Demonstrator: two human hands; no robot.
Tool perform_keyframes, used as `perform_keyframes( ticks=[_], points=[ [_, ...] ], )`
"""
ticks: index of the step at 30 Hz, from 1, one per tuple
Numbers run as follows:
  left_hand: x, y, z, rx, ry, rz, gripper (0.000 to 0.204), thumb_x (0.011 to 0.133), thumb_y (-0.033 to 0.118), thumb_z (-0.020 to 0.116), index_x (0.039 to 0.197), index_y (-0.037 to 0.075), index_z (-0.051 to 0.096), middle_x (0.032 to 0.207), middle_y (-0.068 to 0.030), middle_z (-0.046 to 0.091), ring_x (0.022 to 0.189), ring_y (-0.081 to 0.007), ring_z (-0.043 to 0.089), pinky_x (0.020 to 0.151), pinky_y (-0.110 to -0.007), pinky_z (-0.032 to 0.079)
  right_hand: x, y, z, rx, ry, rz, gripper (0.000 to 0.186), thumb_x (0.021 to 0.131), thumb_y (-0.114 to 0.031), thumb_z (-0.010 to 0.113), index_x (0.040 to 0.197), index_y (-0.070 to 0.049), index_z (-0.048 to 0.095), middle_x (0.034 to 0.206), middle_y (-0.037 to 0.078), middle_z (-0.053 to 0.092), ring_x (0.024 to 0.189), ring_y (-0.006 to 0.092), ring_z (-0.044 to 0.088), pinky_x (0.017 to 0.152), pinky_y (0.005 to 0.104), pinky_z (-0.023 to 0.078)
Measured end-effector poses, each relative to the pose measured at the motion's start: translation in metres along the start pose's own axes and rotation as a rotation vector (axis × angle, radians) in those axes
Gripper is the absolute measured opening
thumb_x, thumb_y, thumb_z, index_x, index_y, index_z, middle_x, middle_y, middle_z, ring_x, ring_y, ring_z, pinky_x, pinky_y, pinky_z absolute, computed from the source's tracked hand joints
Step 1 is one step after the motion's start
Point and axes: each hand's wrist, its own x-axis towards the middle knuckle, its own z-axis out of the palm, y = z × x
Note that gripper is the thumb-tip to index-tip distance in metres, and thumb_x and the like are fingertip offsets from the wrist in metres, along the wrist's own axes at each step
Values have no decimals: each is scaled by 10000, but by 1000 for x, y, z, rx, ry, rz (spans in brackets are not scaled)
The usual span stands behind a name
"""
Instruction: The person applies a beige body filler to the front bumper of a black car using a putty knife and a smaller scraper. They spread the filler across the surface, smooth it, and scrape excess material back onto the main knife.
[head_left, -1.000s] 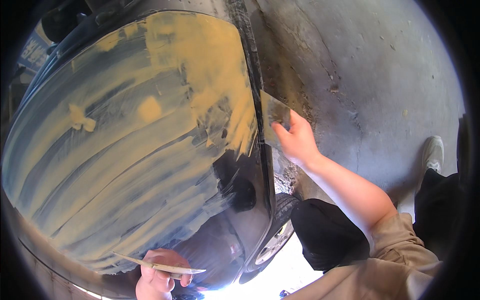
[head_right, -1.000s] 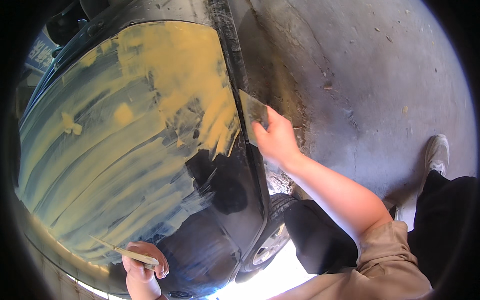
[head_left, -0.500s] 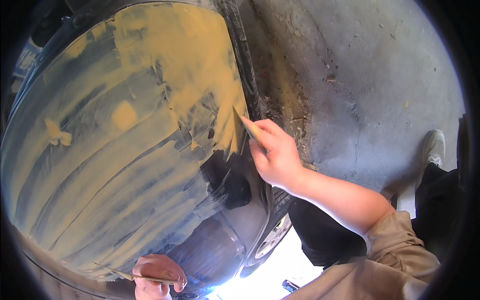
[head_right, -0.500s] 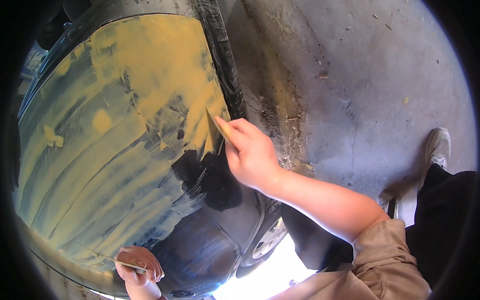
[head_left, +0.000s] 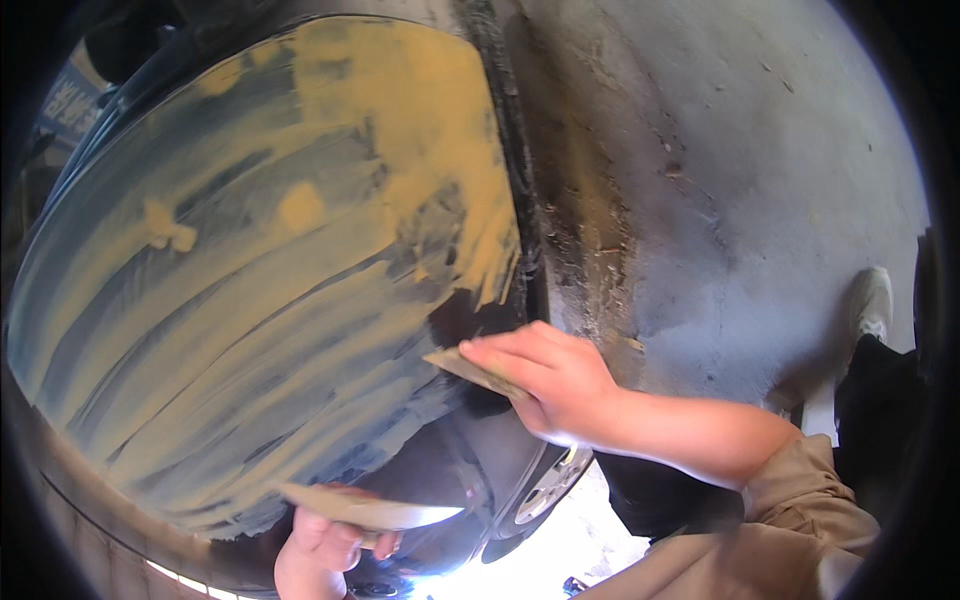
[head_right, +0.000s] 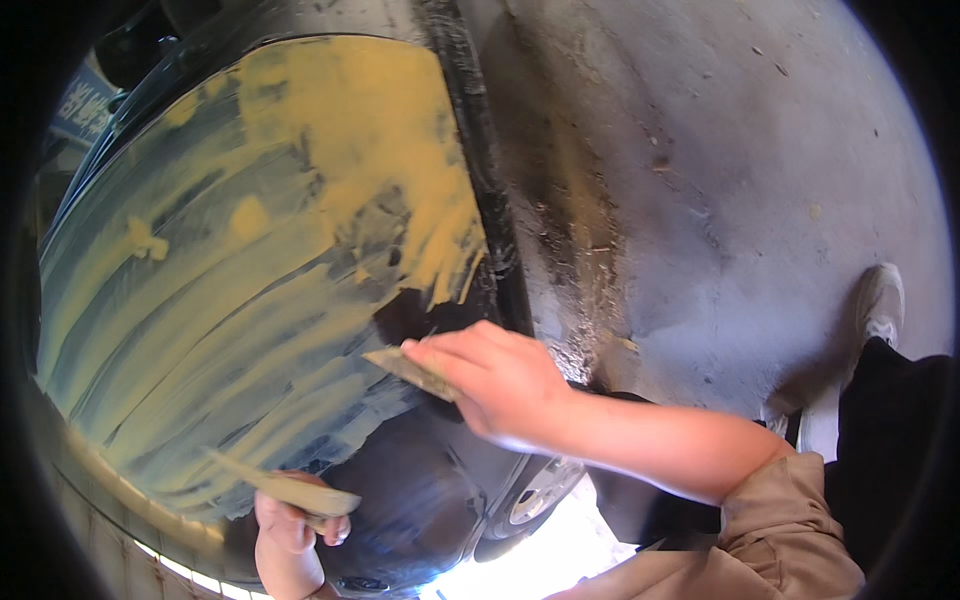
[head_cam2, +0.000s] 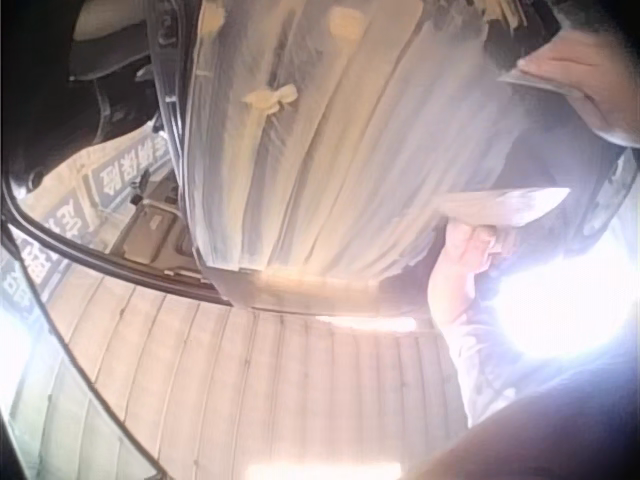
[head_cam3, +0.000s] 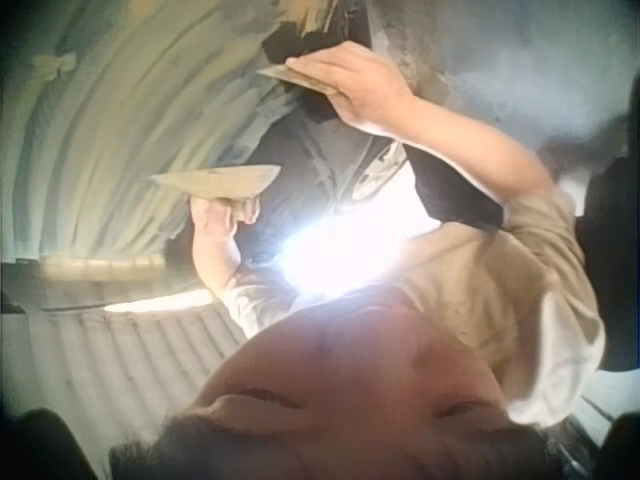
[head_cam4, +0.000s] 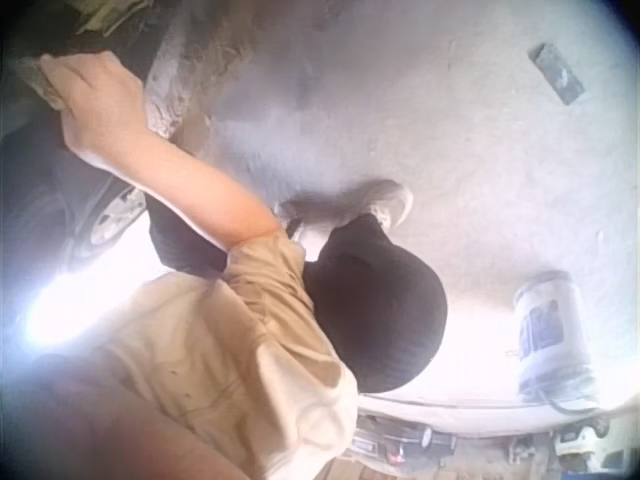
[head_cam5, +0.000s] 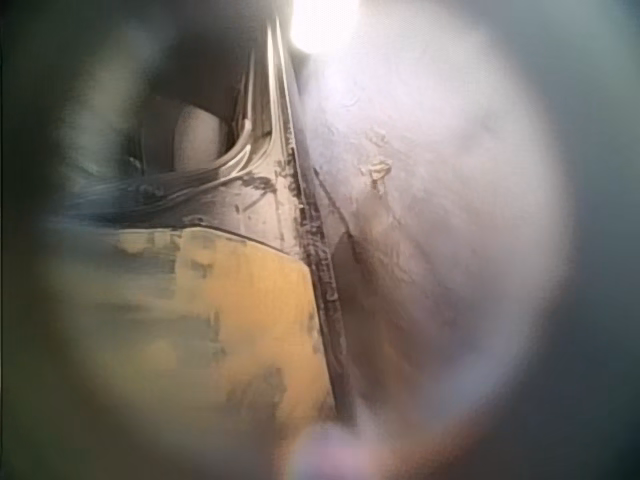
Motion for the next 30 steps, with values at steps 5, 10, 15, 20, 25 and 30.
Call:
perform_keyframes(
  ticks=[5,10,15,20,25,30],
  points=[
    [23,-4,-8,372,-212,80,313,1125,170,480,1214,-91,629,751,-63,659,611,-148,599,555,-287,483,26,-62,-40,532,-202,-144,374,908,35,686,1280,73,687,1164,197,745,901,318,755,761,365,617],
    [8,1,-7,516,-226,73,219,1099,110,534,1171,-55,657,838,-88,692,620,-158,619,580,-302,522,29,-44,-37,511,-284,-438,330,955,-40,653,1268,49,712,1250,205,726,1028,326,757,838,359,630],
    [11,23,-2,534,-186,134,338,1107,252,557,1113,-71,656,810,-94,694,636,-175,638,585,-309,528,25,-35,-35,509,-362,-422,403,928,-28,644,1326,16,687,1238,175,729,1018,301,747,814,377,625],
    [-3,14,1,218,11,71,645,1057,507,575,1042,-133,652,762,-110,694,653,-177,658,570,-301,523,-1,36,-15,437,146,110,374,937,-35,624,1307,1,662,1138,153,738,979,305,717,884,362,564],
    [-2,10,-4,289,65,55,728,1050,581,537,979,-131,671,724,-119,694,624,-193,668,548,-303,531,37,86,-17,94,352,503,316,979,-41,566,1281,-7,655,1170,183,710,1081,355,684,967,364,512],
    [0,14,2,281,92,18,748,1046,591,529,955,-137,673,715,-130,692,622,-202,671,549,-306,541,48,99,-12,71,231,492,340,976,-33,554,1300,-16,655,1262,181,670,1195,348,644,1045,395,485]
  ],
)
